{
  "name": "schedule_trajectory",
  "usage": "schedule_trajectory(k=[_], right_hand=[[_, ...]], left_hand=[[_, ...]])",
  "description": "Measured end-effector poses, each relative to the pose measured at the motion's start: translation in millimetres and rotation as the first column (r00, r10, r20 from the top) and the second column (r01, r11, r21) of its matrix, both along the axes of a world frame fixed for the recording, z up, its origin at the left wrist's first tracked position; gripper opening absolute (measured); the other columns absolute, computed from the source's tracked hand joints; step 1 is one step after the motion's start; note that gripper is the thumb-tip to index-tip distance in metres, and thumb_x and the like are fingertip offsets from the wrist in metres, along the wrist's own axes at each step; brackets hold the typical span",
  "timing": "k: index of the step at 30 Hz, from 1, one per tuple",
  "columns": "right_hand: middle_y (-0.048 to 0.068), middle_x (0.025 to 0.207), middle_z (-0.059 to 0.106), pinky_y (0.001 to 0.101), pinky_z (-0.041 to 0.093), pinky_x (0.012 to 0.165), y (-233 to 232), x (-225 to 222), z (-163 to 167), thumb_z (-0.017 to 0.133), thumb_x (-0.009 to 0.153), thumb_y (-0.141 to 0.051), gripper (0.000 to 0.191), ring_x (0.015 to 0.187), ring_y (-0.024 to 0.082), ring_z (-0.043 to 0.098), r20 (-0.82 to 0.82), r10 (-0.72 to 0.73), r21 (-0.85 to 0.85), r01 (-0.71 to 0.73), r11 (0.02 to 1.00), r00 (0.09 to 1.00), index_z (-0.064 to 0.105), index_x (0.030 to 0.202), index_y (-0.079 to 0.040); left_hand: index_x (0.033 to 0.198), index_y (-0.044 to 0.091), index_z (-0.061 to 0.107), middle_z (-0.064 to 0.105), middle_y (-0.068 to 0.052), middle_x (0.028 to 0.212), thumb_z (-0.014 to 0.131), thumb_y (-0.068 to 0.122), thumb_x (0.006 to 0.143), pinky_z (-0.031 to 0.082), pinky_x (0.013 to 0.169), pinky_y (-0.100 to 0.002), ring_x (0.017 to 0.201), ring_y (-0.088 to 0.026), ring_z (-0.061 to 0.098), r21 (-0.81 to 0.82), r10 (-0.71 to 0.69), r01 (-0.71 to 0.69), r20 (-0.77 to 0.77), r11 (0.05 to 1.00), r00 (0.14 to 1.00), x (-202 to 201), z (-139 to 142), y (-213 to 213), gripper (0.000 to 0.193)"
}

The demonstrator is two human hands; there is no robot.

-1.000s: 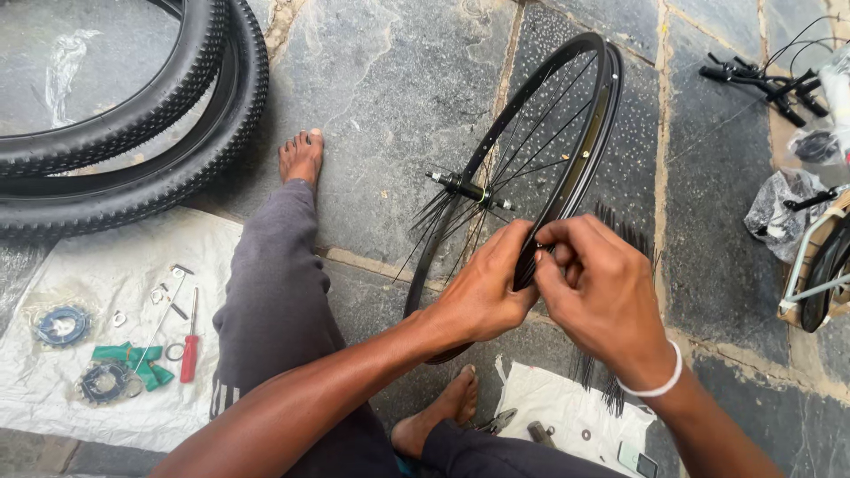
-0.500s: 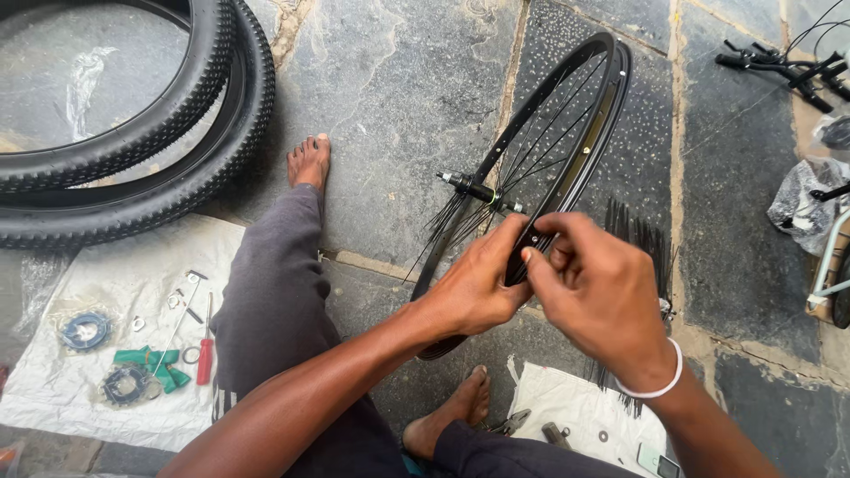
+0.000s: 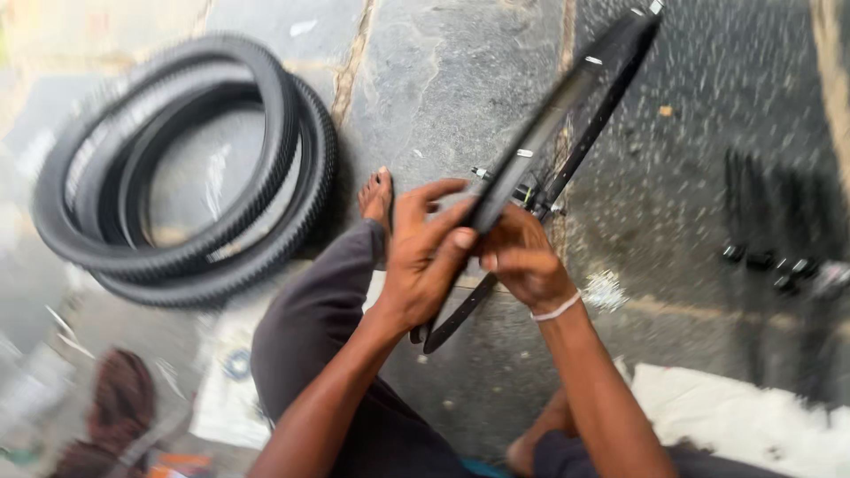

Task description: The person builds a bicycle wheel by inserting metal spokes into a hub and then threading the other end of the spokes through holes in a rim, securing them with small fasteners.

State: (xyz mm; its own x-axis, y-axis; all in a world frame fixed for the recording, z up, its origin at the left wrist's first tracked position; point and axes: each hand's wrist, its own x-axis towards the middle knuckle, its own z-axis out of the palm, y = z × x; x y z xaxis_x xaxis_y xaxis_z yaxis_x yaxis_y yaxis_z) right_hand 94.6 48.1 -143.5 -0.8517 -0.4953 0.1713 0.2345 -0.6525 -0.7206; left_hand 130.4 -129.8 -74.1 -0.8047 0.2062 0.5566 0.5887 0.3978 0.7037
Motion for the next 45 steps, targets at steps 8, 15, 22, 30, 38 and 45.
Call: schedule_trajectory(k=[8,15,22,30,38,45], right_hand=[[0.006,0.114,0.068,0.0304,0.058,0.089,-26,-3,14,0.078,0.089,-0.016,0.049,0.103,0.014,0.066,-0.249,-0.016,-0.03,0.009,1.0,0.968,0.061,0.134,-0.002],[0.0,0.088,0.063,0.0266,0.052,0.065,-35,-3,12,0.066,0.097,-0.027,0.032,0.072,0.012,0.059,-0.188,-0.026,0.052,0.037,0.998,0.982,0.066,0.12,-0.004],[0.003,0.086,0.056,0.0278,0.047,0.067,-36,-3,8,0.06,0.096,-0.017,0.025,0.073,0.013,0.052,-0.317,-0.047,0.174,0.107,0.979,0.947,0.063,0.114,0.001],[0.001,0.082,0.052,0.0256,0.044,0.067,-37,-1,11,0.064,0.107,-0.023,0.025,0.072,0.01,0.049,-0.236,-0.083,0.102,0.109,0.989,0.968,0.067,0.113,0.001],[-0.004,0.07,0.055,0.0241,0.05,0.059,-38,-2,20,0.056,0.103,-0.036,0.034,0.062,0.008,0.055,-0.228,-0.065,0.171,0.106,0.98,0.972,0.068,0.11,-0.006],[-0.003,0.07,0.056,0.0245,0.05,0.058,-39,-2,12,0.048,0.108,-0.036,0.038,0.061,0.009,0.056,-0.234,-0.048,0.157,0.086,0.984,0.971,0.069,0.108,-0.005]], left_hand=[[0.137,0.006,0.066,0.048,-0.014,0.149,0.052,0.039,0.114,0.042,0.121,-0.043,0.141,-0.026,0.048,0.146,-0.137,0.123,0.085,0.982,0.987,-9,-6,-21,0.043],[0.134,0.005,0.068,0.051,-0.015,0.147,0.052,0.041,0.115,0.044,0.123,-0.044,0.142,-0.025,0.048,0.125,-0.109,0.096,0.101,0.988,0.989,-10,-9,-28,0.044],[0.131,0.005,0.069,0.052,-0.014,0.146,0.053,0.04,0.114,0.046,0.118,-0.043,0.139,-0.024,0.051,0.134,-0.116,0.103,0.093,0.986,0.989,-10,-8,-26,0.042],[0.131,0.005,0.069,0.053,-0.015,0.143,0.053,0.039,0.115,0.047,0.118,-0.042,0.137,-0.023,0.052,0.129,-0.104,0.094,0.077,0.987,0.992,-10,-8,-25,0.041],[0.13,0.006,0.071,0.056,-0.014,0.141,0.051,0.039,0.115,0.046,0.116,-0.042,0.134,-0.022,0.051,0.107,-0.089,0.083,0.06,0.991,0.994,-9,-10,-26,0.042],[0.133,0.005,0.069,0.056,-0.015,0.14,0.051,0.042,0.114,0.044,0.118,-0.043,0.135,-0.024,0.052,0.097,-0.071,0.066,0.058,0.993,0.996,-7,-6,-21,0.045]])
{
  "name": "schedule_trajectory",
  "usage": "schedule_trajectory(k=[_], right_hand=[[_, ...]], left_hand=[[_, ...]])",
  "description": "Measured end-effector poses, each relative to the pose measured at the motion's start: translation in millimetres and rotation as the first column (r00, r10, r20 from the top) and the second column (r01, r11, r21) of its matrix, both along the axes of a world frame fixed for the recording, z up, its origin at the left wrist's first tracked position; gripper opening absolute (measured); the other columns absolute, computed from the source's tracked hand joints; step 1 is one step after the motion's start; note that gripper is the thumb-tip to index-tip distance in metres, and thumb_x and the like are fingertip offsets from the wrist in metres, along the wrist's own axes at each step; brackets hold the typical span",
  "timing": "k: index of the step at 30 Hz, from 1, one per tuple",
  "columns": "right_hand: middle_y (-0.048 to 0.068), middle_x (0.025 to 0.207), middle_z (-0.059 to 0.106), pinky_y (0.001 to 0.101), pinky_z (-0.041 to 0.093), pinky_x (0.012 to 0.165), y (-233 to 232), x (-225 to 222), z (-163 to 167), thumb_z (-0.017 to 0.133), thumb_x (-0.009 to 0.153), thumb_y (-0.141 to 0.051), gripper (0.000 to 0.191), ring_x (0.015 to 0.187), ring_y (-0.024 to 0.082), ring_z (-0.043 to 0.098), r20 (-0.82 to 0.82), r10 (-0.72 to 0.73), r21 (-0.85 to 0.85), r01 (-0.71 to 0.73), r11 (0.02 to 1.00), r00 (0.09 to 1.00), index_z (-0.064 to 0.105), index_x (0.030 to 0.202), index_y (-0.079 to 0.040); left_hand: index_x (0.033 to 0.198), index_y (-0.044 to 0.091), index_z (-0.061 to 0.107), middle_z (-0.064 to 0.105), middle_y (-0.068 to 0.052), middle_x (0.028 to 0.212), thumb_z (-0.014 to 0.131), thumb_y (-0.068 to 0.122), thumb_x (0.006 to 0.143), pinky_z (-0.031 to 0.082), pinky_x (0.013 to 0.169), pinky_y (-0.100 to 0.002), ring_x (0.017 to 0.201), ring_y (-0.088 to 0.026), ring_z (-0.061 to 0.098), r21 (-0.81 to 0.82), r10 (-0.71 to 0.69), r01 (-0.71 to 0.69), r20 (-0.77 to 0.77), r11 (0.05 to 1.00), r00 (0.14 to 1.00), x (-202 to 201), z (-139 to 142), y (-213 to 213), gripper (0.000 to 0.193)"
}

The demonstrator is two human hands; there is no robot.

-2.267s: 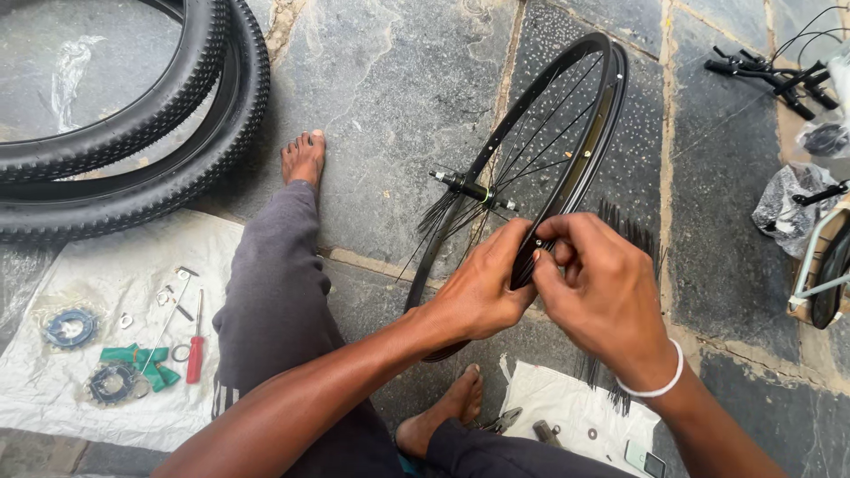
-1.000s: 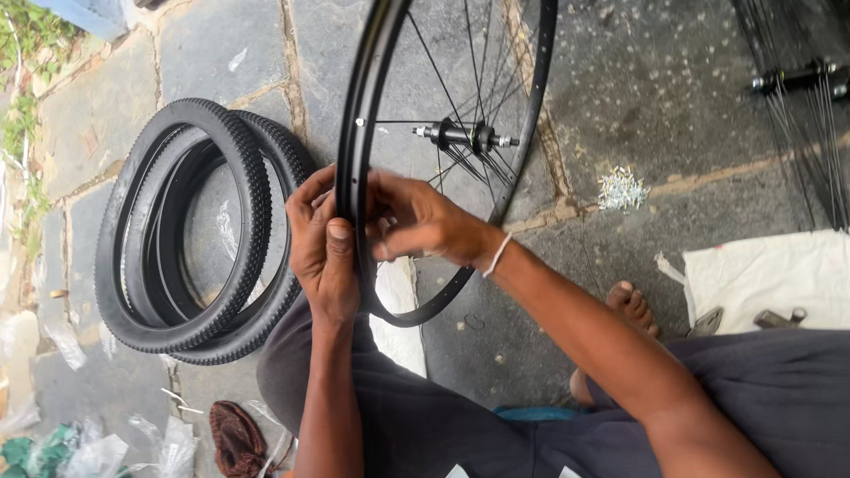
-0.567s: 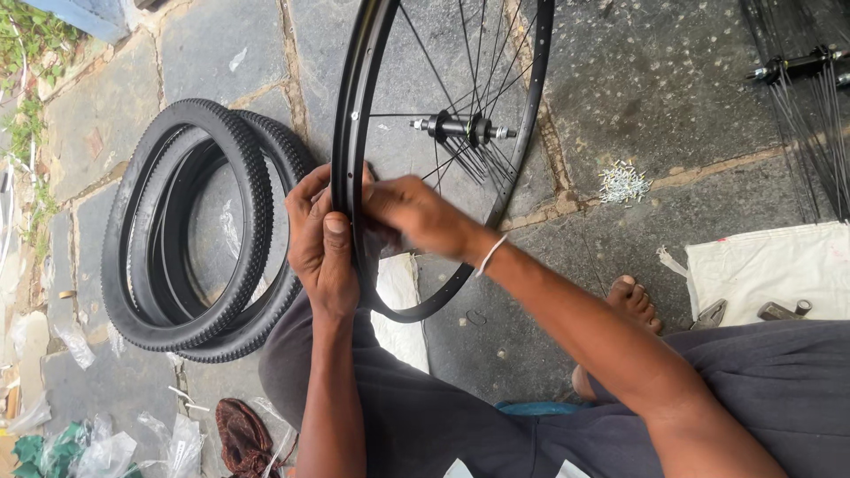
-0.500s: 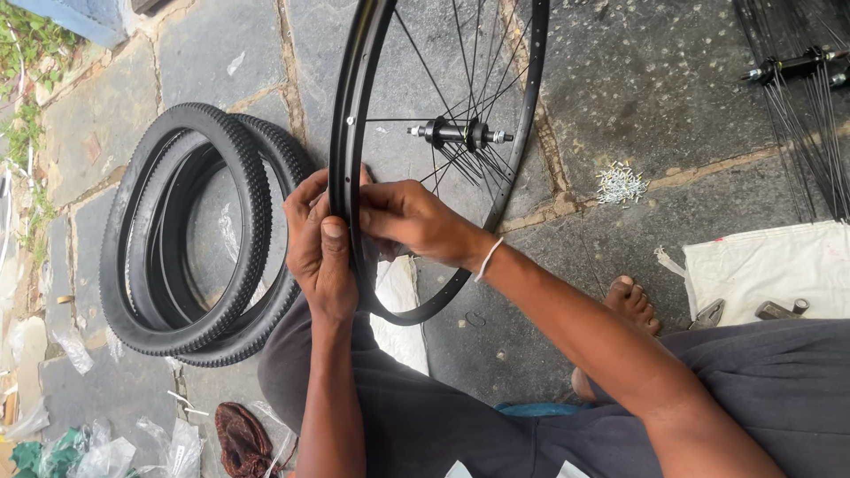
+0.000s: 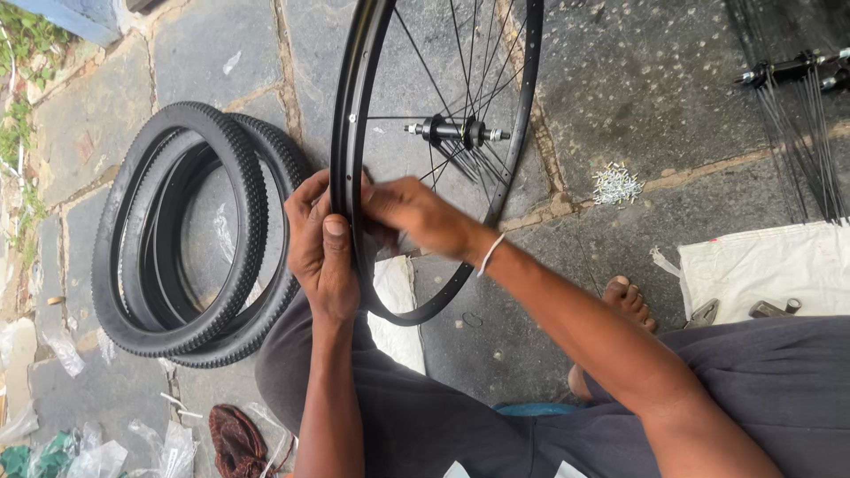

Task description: The person builds a bicycle wheel by inserting metal spokes into a hub and then threading the other end of the spokes through holes in a rim, securing them with small fasteners.

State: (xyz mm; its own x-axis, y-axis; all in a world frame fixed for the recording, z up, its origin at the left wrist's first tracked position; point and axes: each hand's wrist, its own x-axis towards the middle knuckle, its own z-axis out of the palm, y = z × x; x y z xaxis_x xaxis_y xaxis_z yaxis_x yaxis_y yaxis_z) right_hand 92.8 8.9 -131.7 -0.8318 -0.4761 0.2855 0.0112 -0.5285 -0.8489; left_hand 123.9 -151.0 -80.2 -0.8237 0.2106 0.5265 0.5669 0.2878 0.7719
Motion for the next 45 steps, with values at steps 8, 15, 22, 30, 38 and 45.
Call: schedule_trajectory(k=[8,15,22,30,38,45], right_hand=[[0.003,0.082,0.067,0.0255,0.056,0.066,6,-9,-11,0.048,0.112,-0.038,0.043,0.07,0.013,0.064,-0.008,0.05,-0.113,-0.051,0.992,0.999,0.07,0.108,-0.001],[0.01,0.119,0.065,0.0364,0.062,0.084,26,0,12,0.071,0.095,-0.023,0.05,0.102,0.02,0.067,-0.064,0.158,-0.344,-0.17,0.923,0.985,0.056,0.138,-0.003],[0.012,0.112,0.07,0.0338,0.063,0.057,58,-4,53,0.053,0.102,-0.043,0.048,0.079,0.02,0.076,-0.08,-0.149,0.127,0.158,0.979,0.986,0.061,0.131,-0.005],[-0.005,0.108,0.072,0.0228,0.054,0.048,129,-25,-4,0.054,0.101,-0.045,0.037,0.066,0.008,0.07,-0.187,-0.799,0.451,0.773,0.447,0.571,0.068,0.113,-0.013],[0.022,0.084,0.072,0.0509,0.055,0.071,244,28,-246,0.067,0.088,-0.024,0.021,0.08,0.043,0.071,-0.458,-0.794,0.87,0.384,-0.308,0.4,0.073,0.083,-0.004],[0.023,0.091,0.073,0.0504,0.054,0.081,221,70,-303,0.079,0.082,-0.02,0.027,0.089,0.043,0.07,-0.388,-0.643,0.922,0.286,-0.262,0.661,0.068,0.093,0.001]], left_hand=[[0.132,0.002,0.068,0.057,-0.017,0.138,0.05,0.043,0.114,0.044,0.116,-0.042,0.134,-0.024,0.053,-0.061,0.047,-0.049,-0.028,0.997,0.998,0,7,7,0.049],[0.151,0.004,0.047,0.056,-0.018,0.144,0.029,0.066,0.108,0.053,0.11,-0.043,0.124,-0.029,0.064,0.166,-0.044,0.01,0.201,0.986,0.979,-8,-11,-2,0.078],[0.147,-0.002,0.055,0.068,-0.014,0.121,0.046,0.068,0.099,0.051,0.101,-0.037,0.111,-0.022,0.065,0.1,-0.323,0.312,0.441,0.945,0.838,9,-49,4,0.085],[0.108,0.002,0.05,0.044,-0.003,0.085,0.084,0.007,0.086,0.038,0.065,-0.033,0.073,-0.017,0.042,0.011,0.036,-0.039,0.184,0.999,0.982,10,-41,64,0.041],[0.102,0.002,0.051,0.043,-0.009,0.087,0.079,0.0,0.084,0.038,0.066,-0.036,0.074,-0.022,0.045,-0.152,0.167,-0.176,-0.071,0.973,0.983,43,10,55,0.033],[0.093,0.002,0.049,0.046,-0.005,0.078,0.082,0.002,0.081,0.038,0.055,-0.031,0.062,-0.015,0.043,-0.132,0.247,-0.218,0.272,0.967,0.93,63,27,49,0.036]])
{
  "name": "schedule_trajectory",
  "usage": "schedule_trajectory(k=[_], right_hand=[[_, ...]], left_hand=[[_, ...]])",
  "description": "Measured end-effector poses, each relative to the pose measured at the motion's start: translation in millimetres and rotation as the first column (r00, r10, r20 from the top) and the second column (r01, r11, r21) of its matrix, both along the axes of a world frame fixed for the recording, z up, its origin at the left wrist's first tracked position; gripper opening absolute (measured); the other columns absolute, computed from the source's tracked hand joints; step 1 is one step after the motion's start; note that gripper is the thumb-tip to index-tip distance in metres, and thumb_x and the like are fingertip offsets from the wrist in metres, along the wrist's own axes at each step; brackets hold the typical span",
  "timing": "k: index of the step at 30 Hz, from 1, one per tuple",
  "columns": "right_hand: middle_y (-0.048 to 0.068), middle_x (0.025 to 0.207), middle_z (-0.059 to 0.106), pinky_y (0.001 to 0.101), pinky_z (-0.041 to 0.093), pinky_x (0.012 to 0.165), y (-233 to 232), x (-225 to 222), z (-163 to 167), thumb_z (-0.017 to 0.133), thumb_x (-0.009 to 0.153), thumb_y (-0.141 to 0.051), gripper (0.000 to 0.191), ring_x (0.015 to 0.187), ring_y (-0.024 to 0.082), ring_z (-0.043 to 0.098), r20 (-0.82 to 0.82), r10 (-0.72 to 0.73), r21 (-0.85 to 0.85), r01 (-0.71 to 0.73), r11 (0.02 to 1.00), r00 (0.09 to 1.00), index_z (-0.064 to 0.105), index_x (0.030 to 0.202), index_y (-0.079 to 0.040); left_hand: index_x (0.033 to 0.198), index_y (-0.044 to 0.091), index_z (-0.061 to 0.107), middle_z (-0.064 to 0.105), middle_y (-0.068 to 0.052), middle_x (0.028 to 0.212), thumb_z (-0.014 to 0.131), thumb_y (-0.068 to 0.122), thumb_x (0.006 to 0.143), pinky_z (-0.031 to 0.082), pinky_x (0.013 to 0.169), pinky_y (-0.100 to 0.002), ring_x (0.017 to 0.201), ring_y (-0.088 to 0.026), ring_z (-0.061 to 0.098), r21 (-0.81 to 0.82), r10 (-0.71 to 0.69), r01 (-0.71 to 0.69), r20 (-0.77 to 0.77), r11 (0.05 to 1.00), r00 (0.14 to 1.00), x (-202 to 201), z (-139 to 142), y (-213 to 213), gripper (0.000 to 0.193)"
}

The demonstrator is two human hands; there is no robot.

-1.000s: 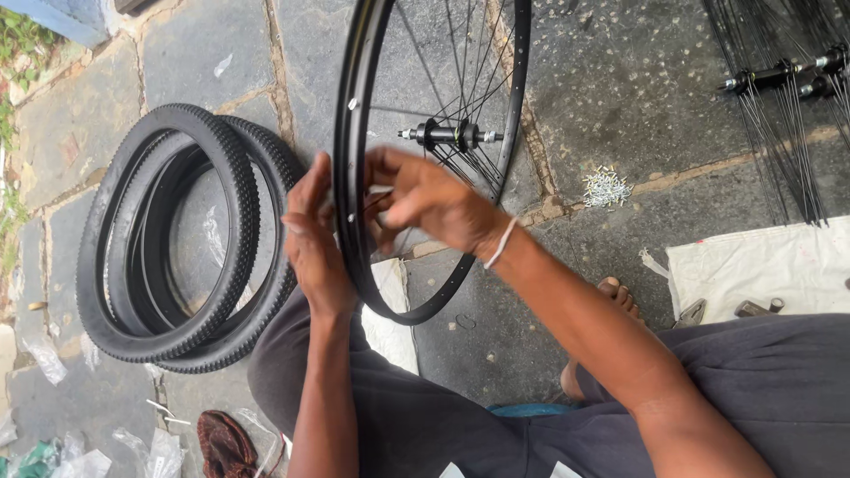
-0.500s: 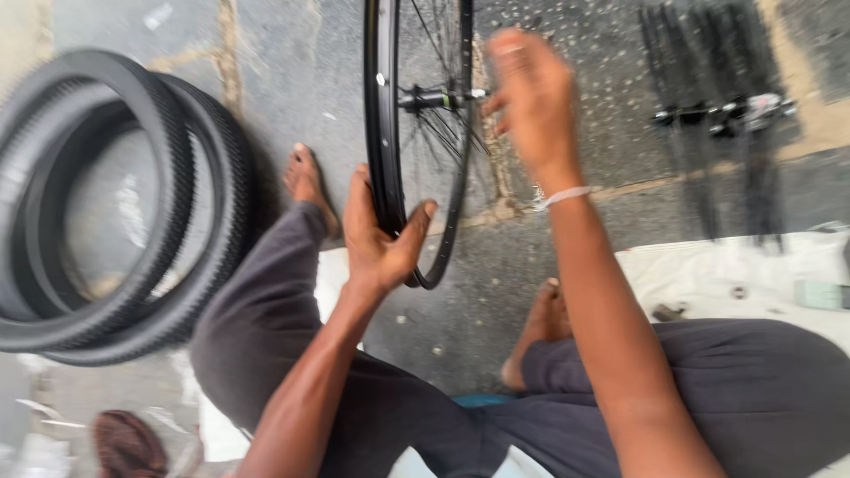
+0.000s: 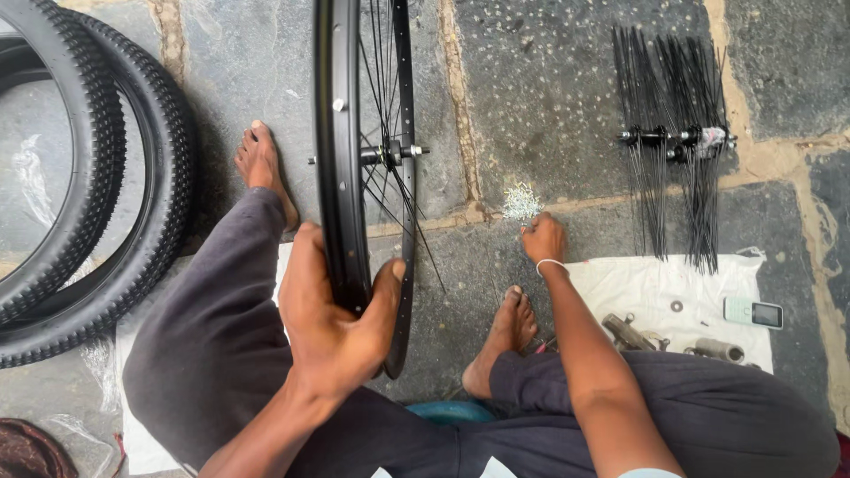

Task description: The person builds a bicycle wheel by inserting metal spokes into a hub and then threading the other end of the spokes through holes in a rim, securing them with small fasteners.

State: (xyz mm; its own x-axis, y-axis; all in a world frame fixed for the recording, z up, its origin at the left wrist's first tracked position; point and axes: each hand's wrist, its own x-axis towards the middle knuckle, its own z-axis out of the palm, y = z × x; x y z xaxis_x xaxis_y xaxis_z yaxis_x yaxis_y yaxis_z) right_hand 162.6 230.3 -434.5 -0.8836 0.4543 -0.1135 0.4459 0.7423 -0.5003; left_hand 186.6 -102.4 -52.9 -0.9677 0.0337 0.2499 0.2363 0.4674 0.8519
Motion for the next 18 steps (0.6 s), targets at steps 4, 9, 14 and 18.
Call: schedule_trajectory(k=[4,9,14,18], right_hand=[[0.027,0.095,0.071,0.0535,0.052,0.081,-16,-11,15,0.081,0.086,-0.026,0.031,0.092,0.047,0.067,-0.007,-0.011,0.011,0.011,1.0,1.0,0.068,0.09,0.003],[0.032,0.096,0.07,0.0511,0.057,0.083,-25,-11,25,0.065,0.086,-0.01,0.018,0.091,0.048,0.07,0.16,-0.083,0.038,0.078,0.996,0.984,0.074,0.085,0.006],[0.025,0.085,0.074,0.047,0.056,0.076,-28,-26,63,0.073,0.082,-0.022,0.022,0.079,0.04,0.073,0.109,-0.114,-0.125,0.127,0.984,0.988,0.077,0.083,-0.001],[0.006,0.088,0.069,0.0335,0.052,0.065,-38,-70,170,0.069,0.096,-0.012,0.01,0.069,0.017,0.063,-0.259,-0.11,-0.787,-0.143,0.601,0.959,0.072,0.095,-0.002]], left_hand=[[0.107,0.0,0.051,0.055,-0.002,0.086,0.079,0.003,0.085,0.045,0.061,-0.029,0.072,-0.012,0.051,0.2,-0.05,0.039,0.047,0.979,0.998,3,1,-3,0.036],[0.11,0.004,0.058,0.055,-0.006,0.081,0.079,0.006,0.079,0.045,0.056,-0.031,0.065,-0.015,0.053,0.189,-0.105,0.064,0.216,0.98,0.971,-2,0,0,0.037],[0.127,0.001,0.05,0.057,-0.01,0.097,0.071,0.003,0.083,0.049,0.071,-0.033,0.083,-0.021,0.059,0.316,-0.235,0.224,-0.003,0.922,0.972,-11,-2,4,0.049],[0.117,0.002,0.053,0.054,-0.012,0.097,0.07,0.002,0.084,0.047,0.072,-0.037,0.084,-0.026,0.059,0.324,-0.272,0.268,-0.034,0.907,0.962,-7,-8,10,0.037]])
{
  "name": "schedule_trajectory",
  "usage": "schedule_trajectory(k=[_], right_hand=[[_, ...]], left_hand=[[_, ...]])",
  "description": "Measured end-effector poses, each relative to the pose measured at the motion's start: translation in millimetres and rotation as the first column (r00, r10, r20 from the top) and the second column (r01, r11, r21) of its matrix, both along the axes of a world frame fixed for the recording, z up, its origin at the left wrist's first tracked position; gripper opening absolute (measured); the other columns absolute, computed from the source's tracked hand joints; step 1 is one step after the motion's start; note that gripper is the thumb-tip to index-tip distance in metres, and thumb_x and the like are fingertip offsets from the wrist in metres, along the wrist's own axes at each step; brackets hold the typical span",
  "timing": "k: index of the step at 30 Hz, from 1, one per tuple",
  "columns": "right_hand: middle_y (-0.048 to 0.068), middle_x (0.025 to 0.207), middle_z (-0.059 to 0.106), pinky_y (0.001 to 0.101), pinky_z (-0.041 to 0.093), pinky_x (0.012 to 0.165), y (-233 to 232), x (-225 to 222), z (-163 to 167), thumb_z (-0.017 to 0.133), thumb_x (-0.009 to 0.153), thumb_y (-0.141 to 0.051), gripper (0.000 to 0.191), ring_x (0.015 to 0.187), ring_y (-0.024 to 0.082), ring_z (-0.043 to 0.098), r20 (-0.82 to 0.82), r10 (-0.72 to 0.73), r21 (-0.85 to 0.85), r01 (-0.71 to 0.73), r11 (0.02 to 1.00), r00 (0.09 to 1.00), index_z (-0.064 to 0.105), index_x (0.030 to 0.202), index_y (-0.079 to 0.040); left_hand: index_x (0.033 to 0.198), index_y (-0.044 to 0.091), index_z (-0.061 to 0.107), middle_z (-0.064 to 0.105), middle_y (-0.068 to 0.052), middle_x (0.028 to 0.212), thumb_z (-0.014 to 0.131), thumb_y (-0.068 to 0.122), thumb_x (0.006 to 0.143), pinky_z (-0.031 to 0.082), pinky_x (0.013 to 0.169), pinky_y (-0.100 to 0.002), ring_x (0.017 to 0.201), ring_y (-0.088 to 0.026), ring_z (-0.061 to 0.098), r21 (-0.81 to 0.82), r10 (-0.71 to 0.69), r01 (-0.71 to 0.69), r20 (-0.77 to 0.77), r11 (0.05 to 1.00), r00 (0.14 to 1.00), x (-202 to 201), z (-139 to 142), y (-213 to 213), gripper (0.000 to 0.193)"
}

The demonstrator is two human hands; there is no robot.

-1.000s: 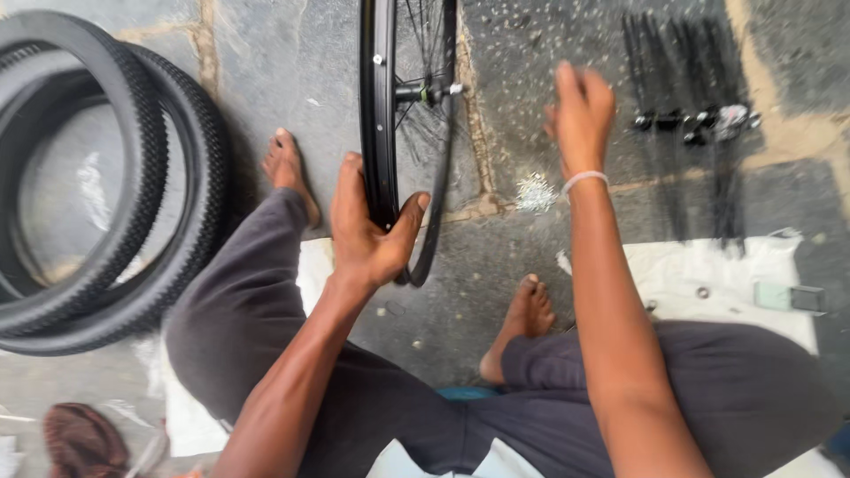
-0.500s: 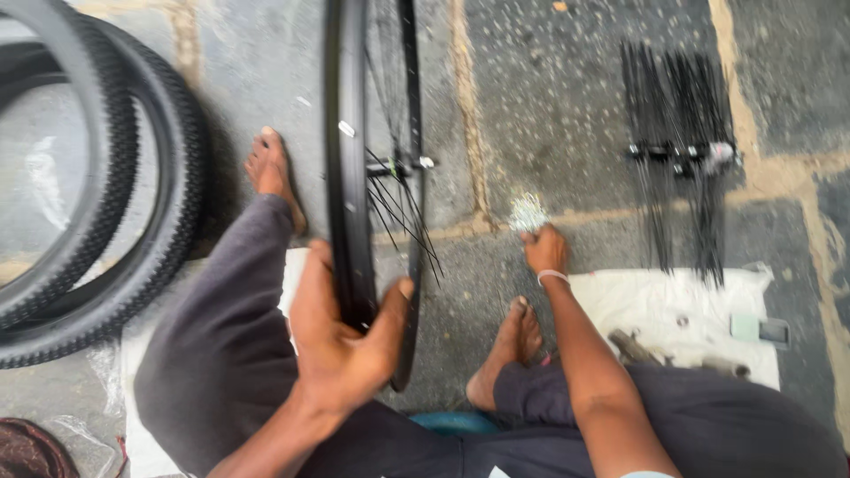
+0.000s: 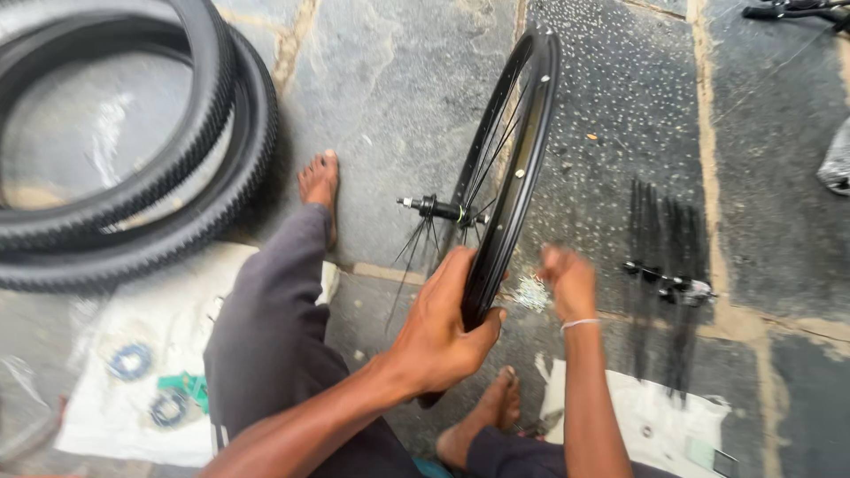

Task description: The person builds a bicycle wheel by inserting metal spokes into a hub and then threading the other end of the spokes through holes in a rim, securing them with small fasteners.

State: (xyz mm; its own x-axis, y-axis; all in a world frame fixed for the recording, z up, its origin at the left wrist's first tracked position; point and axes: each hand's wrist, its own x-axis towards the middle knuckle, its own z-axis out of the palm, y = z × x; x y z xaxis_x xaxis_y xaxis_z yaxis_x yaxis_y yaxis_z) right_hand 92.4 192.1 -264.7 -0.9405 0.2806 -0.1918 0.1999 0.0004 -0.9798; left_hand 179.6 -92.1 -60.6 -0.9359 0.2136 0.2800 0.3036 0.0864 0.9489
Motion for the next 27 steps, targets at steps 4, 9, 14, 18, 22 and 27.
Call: schedule_trajectory(k=[4,9,14,18,22,27], right_hand=[[0.007,0.105,0.066,0.031,0.057,0.084,-29,29,156,0.06,0.105,-0.009,0.016,0.091,0.013,0.062,-0.329,0.169,0.056,-0.159,0.986,0.929,0.068,0.113,0.003],[0.01,0.108,0.068,0.0274,0.054,0.087,-95,92,275,0.065,0.099,-0.001,0.017,0.098,0.016,0.065,-0.32,0.587,0.739,-0.192,0.645,0.744,0.068,0.115,0.001],[0.009,0.102,0.068,0.0285,0.057,0.087,-124,95,296,0.072,0.087,0.003,0.033,0.098,0.016,0.072,-0.2,0.603,0.789,-0.238,0.567,0.772,0.063,0.119,0.002],[0.009,0.101,0.069,0.029,0.057,0.084,-122,92,300,0.072,0.084,0.004,0.034,0.096,0.017,0.073,-0.141,0.595,0.814,-0.249,0.524,0.791,0.064,0.117,0.003],[0.01,0.1,0.068,0.0299,0.059,0.081,-129,86,306,0.071,0.081,0.004,0.034,0.093,0.018,0.073,-0.096,0.637,0.872,-0.245,0.425,0.765,0.064,0.114,0.002],[0.014,0.087,0.065,0.0403,0.052,0.072,-136,91,304,0.075,0.078,-0.001,0.024,0.082,0.026,0.063,-0.088,0.712,0.994,0.017,0.106,0.697,0.066,0.099,0.0]], left_hand=[[0.108,0.001,0.049,0.048,-0.014,0.091,0.071,0.003,0.084,0.043,0.068,-0.041,0.078,-0.03,0.053,-0.033,-0.026,0.027,0.039,0.999,0.999,0,-5,10,0.033],[0.111,0.0,0.048,0.05,-0.017,0.097,0.067,-0.001,0.083,0.043,0.077,-0.044,0.091,-0.034,0.054,0.013,-0.039,0.04,-0.066,0.999,0.997,1,-6,17,0.034],[0.116,-0.001,0.048,0.052,-0.02,0.104,0.064,-0.002,0.086,0.045,0.085,-0.046,0.1,-0.039,0.055,0.084,-0.025,0.036,-0.13,0.996,0.991,2,-7,23,0.034],[0.12,-0.002,0.048,0.053,-0.021,0.105,0.064,-0.004,0.082,0.044,0.085,-0.048,0.102,-0.041,0.054,0.09,0.008,0.009,-0.182,0.996,0.983,1,-9,25,0.041],[0.117,-0.002,0.048,0.054,-0.021,0.105,0.064,-0.004,0.082,0.045,0.086,-0.048,0.102,-0.041,0.055,0.095,0.002,0.015,-0.18,0.995,0.984,1,-6,25,0.039],[0.113,-0.001,0.049,0.054,-0.019,0.102,0.063,-0.002,0.083,0.045,0.084,-0.047,0.098,-0.039,0.056,0.1,-0.012,0.028,-0.165,0.995,0.986,-2,-4,23,0.033]])
